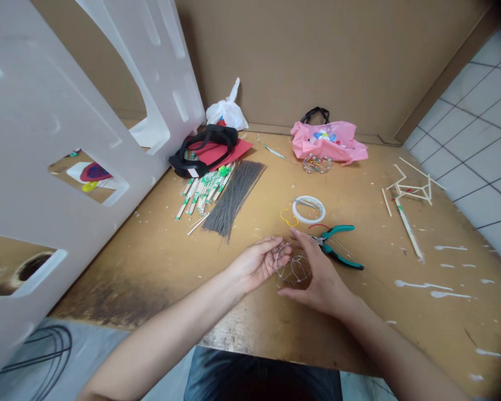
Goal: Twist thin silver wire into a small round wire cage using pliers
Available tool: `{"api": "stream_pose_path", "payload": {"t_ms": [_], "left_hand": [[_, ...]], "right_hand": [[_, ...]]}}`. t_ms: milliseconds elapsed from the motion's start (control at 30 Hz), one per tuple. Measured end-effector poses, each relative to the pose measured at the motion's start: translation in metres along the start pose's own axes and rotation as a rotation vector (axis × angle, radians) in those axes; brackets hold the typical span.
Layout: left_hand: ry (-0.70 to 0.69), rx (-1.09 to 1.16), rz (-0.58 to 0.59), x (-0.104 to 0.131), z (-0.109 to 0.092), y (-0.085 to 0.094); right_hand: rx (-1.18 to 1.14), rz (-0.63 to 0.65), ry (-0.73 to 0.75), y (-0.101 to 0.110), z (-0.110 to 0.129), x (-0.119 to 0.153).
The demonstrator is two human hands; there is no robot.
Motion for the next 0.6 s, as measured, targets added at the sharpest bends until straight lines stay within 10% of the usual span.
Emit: {"api": "stream_pose_path", "payload": {"t_ms": [600], "left_hand": [[0.099,-0.055,0.083,-0.001,0.018,-0.001]], "right_hand": [[-0.295,-0.095,0.009,0.012,0.004,-0.006]]}}
Point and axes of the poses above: each hand's wrist, its own x-axis away from the middle knuckle, its own y-axis out of the back of the hand, z = x × y, the point moved 10 cm from there along -x, towards the middle knuckle, and after that the axes turned 14 degrees about x, right-handed, at the moved point
